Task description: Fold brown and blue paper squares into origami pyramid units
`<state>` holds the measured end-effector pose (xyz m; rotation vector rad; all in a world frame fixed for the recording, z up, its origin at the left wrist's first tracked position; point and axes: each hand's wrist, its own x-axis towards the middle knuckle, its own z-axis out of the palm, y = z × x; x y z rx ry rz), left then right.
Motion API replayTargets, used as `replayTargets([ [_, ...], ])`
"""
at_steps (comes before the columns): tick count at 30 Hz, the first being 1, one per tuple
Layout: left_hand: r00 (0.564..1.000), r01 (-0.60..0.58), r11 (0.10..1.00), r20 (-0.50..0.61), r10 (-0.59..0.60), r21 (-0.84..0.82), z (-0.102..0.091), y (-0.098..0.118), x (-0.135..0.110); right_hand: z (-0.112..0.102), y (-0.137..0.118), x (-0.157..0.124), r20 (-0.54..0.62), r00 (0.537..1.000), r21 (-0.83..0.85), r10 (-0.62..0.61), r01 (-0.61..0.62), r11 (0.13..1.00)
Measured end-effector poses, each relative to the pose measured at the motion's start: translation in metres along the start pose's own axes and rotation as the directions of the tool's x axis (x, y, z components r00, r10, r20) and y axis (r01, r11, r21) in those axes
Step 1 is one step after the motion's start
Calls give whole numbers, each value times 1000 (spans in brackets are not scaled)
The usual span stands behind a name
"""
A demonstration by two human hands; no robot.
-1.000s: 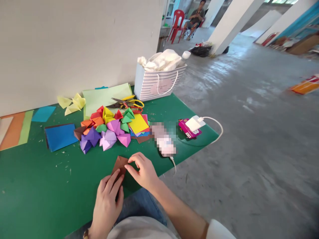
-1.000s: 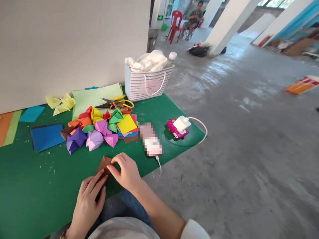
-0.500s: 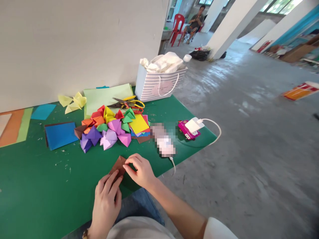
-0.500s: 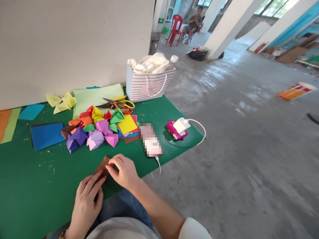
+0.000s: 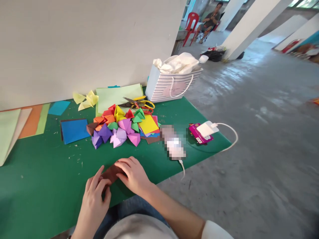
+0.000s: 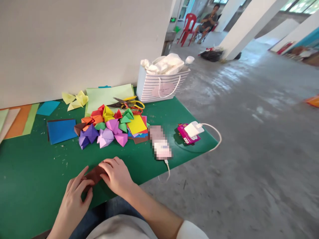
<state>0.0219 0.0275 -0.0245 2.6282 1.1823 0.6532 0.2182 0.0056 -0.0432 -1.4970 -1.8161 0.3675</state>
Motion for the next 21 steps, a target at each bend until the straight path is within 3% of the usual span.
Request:
replayTargets([
  [7,1000,13,1000,-15,-14,-20,-9,-1,1,-3,-2,2,-117,993,225,33,-6,974],
  [11,996,-9,1000,-86,10,22,-11,-4,2,-2,-8,10,-93,990,311,104,-70,948],
  [16,985,16,992,-170,5,123,-21,-10,-1,7,-11,19,-22,999,275,-44,48,960],
  [21,968,37,993,-250,-8,110,-23,-12,-3,10,-9,16,55,979,202,-197,182,962],
])
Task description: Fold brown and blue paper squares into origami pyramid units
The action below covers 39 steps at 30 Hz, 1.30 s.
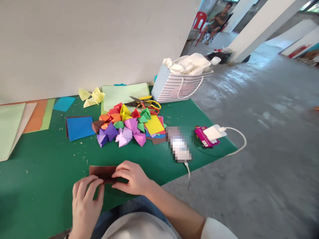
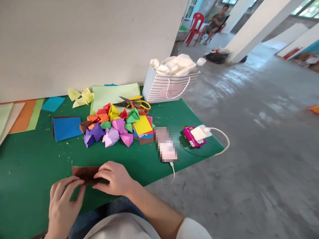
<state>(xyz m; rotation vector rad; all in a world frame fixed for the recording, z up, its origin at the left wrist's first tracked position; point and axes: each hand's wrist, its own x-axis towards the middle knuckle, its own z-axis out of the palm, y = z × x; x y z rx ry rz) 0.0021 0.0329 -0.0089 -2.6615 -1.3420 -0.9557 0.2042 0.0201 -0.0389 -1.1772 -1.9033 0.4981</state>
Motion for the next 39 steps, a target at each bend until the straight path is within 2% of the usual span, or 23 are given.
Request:
replayTargets([
  [4,1000,23,997,-13,-23,-70,6,-3,-4,1,1,0,27,997,-101,-67,69,992],
  [9,990,138,980,6,-139,-144,9,-8,-14,2,1,0,41,996,-181,-83,89,979],
  [12,986,167,969,28,-165,-183,7,-11,-17,2,1,-1,23,992,-189,-122,124,974],
  [16,989,140,968,66,-129,-206,8,-16,-17,1,1,-2,-6,989,-186,-146,143,972],
  [21,997,60,991,52,-54,-117,10,-15,-14,0,0,0,-34,984,-200,-173,163,966],
  [28,997,75,996,6,-74,-40,10,-12,-15,0,0,1,-36,984,-228,-175,163,960],
  [34,999,8,994,46,-3,-105,18,-21,-19,1,2,2,-52,981,-211,-185,170,963],
  [39,998,-7,997,67,12,-71,19,-21,-20,4,5,1,-37,989,-208,-141,130,970],
])
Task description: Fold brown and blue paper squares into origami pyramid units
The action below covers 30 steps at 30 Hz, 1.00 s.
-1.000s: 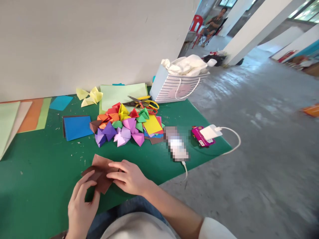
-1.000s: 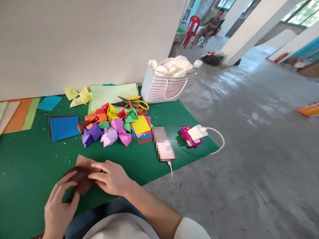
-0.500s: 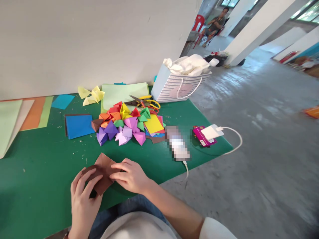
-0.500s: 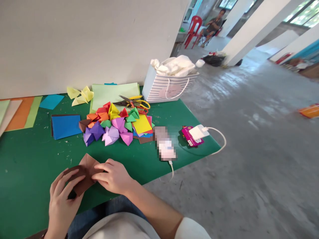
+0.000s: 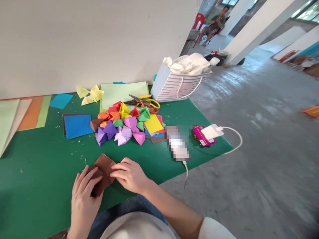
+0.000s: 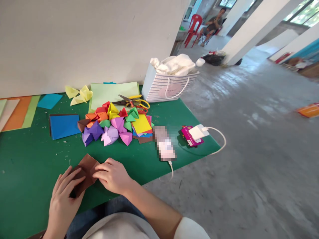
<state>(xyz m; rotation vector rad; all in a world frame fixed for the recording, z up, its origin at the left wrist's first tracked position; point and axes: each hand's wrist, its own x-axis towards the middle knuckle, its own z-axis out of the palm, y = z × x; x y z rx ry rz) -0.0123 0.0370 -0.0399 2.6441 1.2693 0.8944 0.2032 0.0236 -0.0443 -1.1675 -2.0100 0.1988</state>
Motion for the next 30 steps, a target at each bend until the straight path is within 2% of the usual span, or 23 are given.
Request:
replayTargets([
  [8,1000,-7,999,-1,7,45,2,9,5,0,0,0,-13,1000,4,3,-3,1000],
  [30,997,-47,997,69,43,55,5,5,0,-1,-1,0,-66,997,30,38,-36,999],
])
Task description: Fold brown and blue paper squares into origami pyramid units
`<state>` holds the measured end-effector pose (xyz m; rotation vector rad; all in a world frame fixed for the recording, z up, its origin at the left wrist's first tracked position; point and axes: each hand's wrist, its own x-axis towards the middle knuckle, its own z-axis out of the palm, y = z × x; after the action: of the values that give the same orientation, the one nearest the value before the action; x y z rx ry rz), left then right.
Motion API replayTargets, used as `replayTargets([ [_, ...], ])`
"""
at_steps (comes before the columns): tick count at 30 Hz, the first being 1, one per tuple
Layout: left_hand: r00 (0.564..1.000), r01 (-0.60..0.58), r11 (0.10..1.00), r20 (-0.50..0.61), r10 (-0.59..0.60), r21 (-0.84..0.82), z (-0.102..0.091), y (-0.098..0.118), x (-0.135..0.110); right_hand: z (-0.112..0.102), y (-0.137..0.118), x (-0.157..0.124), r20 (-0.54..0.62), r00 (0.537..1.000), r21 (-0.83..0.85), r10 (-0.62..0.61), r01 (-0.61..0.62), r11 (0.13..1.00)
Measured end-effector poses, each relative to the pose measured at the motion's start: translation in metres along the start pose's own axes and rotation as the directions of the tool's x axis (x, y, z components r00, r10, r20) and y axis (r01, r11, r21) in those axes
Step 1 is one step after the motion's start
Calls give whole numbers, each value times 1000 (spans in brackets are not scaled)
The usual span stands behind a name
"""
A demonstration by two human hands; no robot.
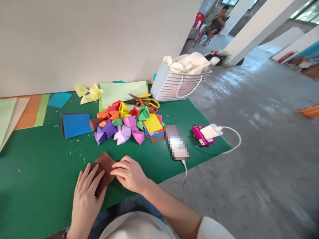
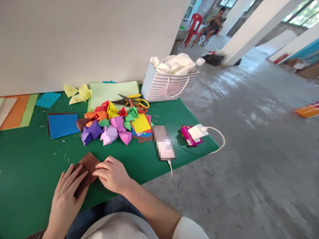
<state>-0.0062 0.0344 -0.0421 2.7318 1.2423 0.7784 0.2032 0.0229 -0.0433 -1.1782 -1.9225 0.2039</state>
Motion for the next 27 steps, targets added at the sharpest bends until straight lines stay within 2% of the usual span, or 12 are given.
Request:
replayTargets([
  [7,999,9,998,-51,-12,-57,-6,0,-1,2,2,-3,0,999,-15,34,-34,999],
  [14,999,28,997,-16,-29,-68,-4,-1,0,3,3,-3,36,998,-41,56,-54,998],
  [20,999,23,998,-23,-25,-66,-4,0,2,3,3,-4,-32,997,-38,64,-66,997],
  [27,997,38,994,-61,-45,-106,-5,1,3,5,5,-5,-18,996,-28,85,-85,996],
])
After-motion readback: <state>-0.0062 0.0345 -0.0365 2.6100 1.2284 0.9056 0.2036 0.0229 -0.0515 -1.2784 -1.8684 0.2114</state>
